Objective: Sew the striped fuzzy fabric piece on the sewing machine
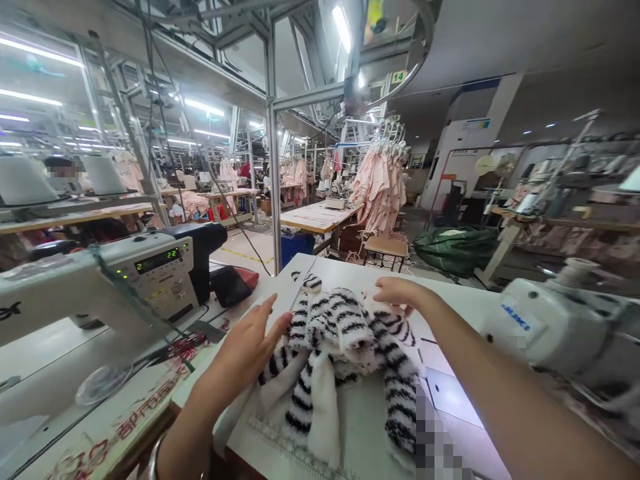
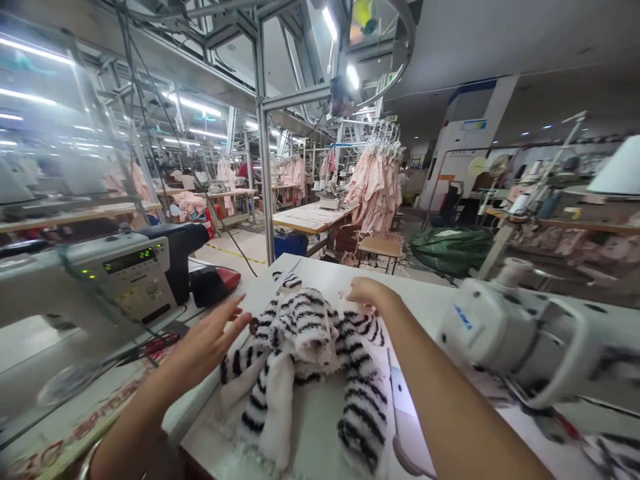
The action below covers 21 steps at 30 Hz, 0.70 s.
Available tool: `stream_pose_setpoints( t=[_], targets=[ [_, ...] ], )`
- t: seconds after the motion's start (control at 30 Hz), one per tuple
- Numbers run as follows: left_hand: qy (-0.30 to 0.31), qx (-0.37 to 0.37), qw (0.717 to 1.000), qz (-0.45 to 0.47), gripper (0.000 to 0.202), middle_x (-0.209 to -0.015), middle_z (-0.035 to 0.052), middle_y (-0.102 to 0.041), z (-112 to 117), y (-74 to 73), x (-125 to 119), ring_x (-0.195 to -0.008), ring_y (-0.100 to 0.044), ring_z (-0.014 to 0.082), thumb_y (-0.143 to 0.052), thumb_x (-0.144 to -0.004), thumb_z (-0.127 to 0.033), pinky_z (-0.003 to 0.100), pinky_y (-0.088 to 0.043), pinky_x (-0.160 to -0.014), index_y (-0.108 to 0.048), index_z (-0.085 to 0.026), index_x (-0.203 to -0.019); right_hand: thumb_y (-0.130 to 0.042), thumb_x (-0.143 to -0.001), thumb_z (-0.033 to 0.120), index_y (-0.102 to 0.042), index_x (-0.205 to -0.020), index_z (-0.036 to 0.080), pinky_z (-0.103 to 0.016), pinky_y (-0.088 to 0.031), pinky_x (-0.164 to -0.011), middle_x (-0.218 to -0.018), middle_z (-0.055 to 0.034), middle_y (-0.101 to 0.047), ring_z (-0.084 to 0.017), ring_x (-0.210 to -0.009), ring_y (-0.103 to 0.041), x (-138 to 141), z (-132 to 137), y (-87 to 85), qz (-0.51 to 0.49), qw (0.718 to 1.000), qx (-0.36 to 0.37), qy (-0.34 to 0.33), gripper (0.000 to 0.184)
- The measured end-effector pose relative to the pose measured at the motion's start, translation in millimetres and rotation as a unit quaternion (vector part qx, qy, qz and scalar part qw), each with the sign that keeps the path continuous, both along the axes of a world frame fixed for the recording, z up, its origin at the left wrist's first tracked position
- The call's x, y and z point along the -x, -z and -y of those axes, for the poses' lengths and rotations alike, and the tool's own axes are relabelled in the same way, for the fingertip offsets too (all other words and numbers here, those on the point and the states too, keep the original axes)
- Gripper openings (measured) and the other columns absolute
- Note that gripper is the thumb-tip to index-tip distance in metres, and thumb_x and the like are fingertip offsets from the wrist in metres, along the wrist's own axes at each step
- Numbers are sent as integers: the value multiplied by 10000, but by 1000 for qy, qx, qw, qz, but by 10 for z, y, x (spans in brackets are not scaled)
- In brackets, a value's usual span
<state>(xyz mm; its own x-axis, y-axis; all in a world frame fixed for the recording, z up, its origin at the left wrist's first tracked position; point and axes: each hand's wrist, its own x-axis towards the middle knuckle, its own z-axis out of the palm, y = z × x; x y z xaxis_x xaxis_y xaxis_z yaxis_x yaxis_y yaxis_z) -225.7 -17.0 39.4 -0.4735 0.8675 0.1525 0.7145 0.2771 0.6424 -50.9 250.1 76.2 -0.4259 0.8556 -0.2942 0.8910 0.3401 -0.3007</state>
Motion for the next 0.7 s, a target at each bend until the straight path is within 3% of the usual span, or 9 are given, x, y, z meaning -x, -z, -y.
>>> stream_pose_setpoints(
  t=[0.1,0.2,0.33,0.47,0.53,0.6,0.7],
  targets=[
    [11,-91,996,6,590,-1294,82,-532,-29,-122,-157,-1164,-525,229,-319,-894,-582,366,-424,-984,-399,-243,-1370,-559,-904,327,-581,-1077,158,-372,-512,-818,-1080,-64,-590,-175,-939,-584,-59,26,51,-51,997,-52,17,243],
    [51,-126,991,-18,520,-1353,42,-477,-84,-275,-327,-1172,-518,219,-344,-905,-550,352,-435,-982,-393,-311,-1365,-557,-904,329,-539,-1158,158,-406,-496,-851,-1140,-76,-560,-198,-994,-566,-89,70,63,-142,982,-119,29,307],
    [58,-125,989,-49,504,-1362,37,-464,-176,-350,-451,-1226,-470,220,-334,-916,-535,365,-396,-1033,-394,-309,-1362,-523,-926,306,-493,-1220,158,-366,-522,-794,-1135,-77,-564,-177,-937,-587,-76,200,-147,-245,960,-136,10,330],
    [22,-135,989,-56,541,-1323,86,-494,-197,-245,-359,-1197,-499,243,-341,-907,-543,379,-431,-992,-408,-247,-1355,-478,-946,312,-515,-1172,147,-356,-513,-807,-1099,-66,-584,-172,-942,-588,-122,384,-429,-267,956,-125,-7,283],
    [-5,-114,992,-58,562,-1304,91,-509,-132,-154,-257,-1144,-539,240,-348,-897,-558,363,-476,-920,-389,-251,-1366,-486,-938,335,-536,-1148,152,-387,-486,-857,-1104,-67,-584,-187,-979,-574,-194,459,-469,-239,964,-117,-4,283],
    [-43,-66,995,-66,606,-1275,96,-536,-15,-62,-146,-1057,-593,239,-344,-882,-585,358,-498,-861,-349,-258,-1392,-505,-925,362,-538,-1168,164,-419,-454,-905,-1142,-82,-573,-206,-1025,-555,-289,512,-404,-192,977,-96,1,316],
    [-76,15,994,-79,671,-1130,119,-631,204,43,-23,-927,-649,263,-351,-854,-607,361,-515,-796,-360,-217,-1401,-485,-922,443,-510,-1220,167,-458,-422,-936,-1183,-105,-553,-225,-1061,-539,-431,558,-163,-129,990,-59,12,407]
  ],
)
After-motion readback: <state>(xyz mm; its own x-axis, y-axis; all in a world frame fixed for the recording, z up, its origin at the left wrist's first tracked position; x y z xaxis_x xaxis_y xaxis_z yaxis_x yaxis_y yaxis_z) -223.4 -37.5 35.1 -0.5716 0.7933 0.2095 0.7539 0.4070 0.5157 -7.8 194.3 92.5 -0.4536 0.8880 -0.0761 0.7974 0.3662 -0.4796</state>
